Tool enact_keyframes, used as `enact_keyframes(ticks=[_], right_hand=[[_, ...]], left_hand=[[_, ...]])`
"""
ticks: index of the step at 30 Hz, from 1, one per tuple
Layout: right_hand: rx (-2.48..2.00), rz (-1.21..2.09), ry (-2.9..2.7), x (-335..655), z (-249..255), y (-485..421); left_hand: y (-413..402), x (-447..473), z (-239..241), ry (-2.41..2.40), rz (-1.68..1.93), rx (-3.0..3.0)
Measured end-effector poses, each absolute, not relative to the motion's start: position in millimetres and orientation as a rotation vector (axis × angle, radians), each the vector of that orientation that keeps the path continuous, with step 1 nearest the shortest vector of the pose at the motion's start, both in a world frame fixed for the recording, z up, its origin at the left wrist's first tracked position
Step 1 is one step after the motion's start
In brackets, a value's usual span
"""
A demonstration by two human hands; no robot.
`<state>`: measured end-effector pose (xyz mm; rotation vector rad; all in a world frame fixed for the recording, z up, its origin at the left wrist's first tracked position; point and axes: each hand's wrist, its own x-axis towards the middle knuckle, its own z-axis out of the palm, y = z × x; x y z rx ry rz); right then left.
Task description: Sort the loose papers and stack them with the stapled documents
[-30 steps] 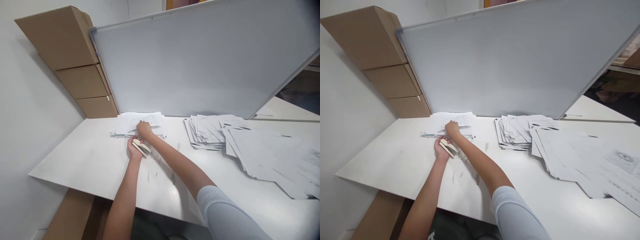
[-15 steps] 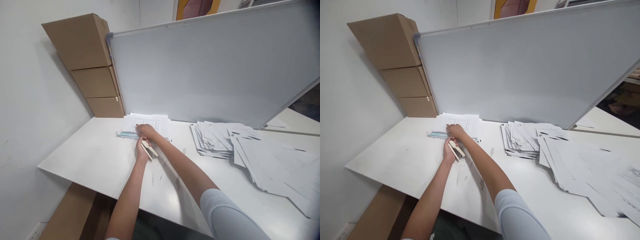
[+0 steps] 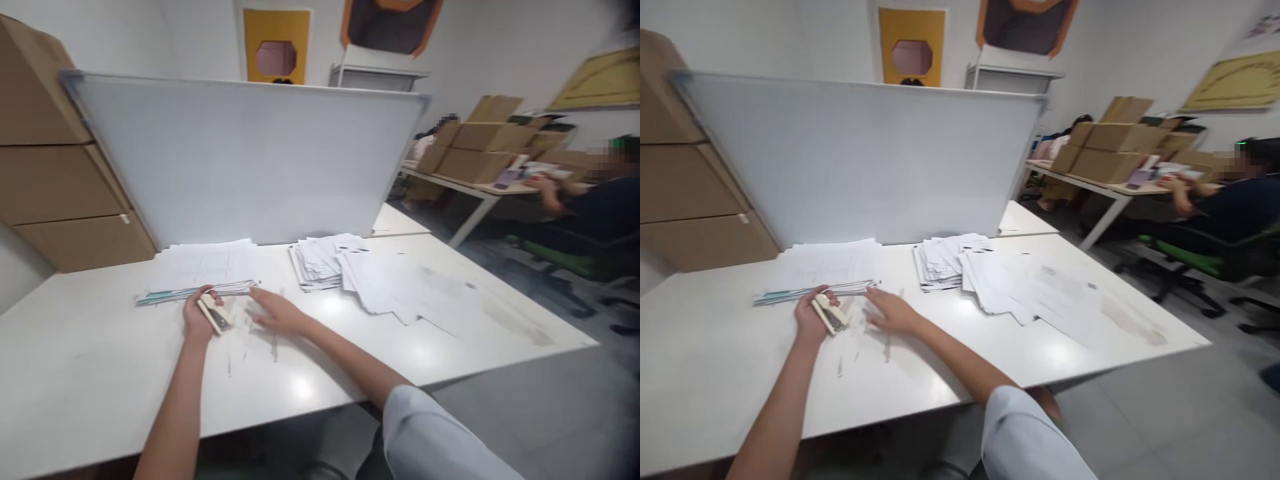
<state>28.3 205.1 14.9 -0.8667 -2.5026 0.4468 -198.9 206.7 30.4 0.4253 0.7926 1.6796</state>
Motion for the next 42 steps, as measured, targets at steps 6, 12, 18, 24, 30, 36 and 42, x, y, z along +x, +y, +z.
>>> enact_keyframes(ticks=[6, 12, 18, 24, 30, 36, 42], right_hand=[[-1.405, 0.433, -2.493, 177, -20, 45], [-1.724, 0.545, -2.234, 301, -6, -11], [-2.07, 0.399, -1.788, 368, 30, 43], [-2.278, 0.185, -1.626, 356, 4, 120], [-2.395, 0.162, -1.433, 347, -17, 129], [-2.348, 0.229, -1.573, 342, -18, 122], [-2.34, 0.348, -1.695, 371, -23, 86]], left_hand=[[208, -196, 38, 0.909, 1.583, 0.539], [210, -187, 43, 0.987, 1.62, 0.622], [208, -181, 50, 1.107, 1.681, 0.701], [215, -183, 51, 1.196, 1.663, 0.695], [209, -181, 51, 1.21, 1.659, 0.651], [212, -182, 52, 1.246, 1.622, 0.683], [207, -179, 51, 1.279, 1.721, 0.661]])
